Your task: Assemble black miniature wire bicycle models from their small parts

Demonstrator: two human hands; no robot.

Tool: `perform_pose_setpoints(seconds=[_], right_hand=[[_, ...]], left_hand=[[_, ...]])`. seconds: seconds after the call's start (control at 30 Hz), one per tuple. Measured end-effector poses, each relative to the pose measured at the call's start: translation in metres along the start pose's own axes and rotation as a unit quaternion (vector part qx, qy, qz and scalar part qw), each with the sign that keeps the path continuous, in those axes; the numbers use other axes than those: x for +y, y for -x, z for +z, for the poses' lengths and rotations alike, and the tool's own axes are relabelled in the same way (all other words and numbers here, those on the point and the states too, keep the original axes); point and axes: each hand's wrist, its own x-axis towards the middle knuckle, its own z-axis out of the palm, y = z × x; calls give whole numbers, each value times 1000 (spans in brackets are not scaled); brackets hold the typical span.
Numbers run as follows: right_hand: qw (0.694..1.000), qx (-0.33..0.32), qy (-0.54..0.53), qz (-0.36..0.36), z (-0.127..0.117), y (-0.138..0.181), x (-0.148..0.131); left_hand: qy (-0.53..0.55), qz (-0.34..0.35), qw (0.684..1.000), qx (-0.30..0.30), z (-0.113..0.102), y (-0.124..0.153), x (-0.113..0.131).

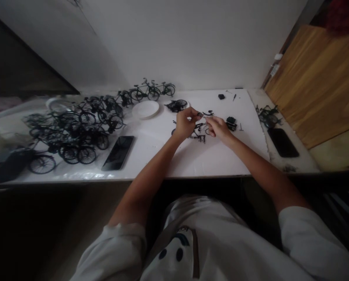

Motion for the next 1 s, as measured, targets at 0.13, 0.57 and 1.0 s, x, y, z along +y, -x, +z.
perform_pose_setpoints(seconds=[0.13,0.57,1.0], right_hand=[[998,21,19,-48,0,-1,3],[938,20,250,-241,-6,16,-7],[968,-14,192,-163,-2,13,5]], left_hand=[[7,-21,1000,0,1,1,-1],[176,-72,981,-33,-6,-8,-8],[84,-47,995,-28,-7,-4,-12]])
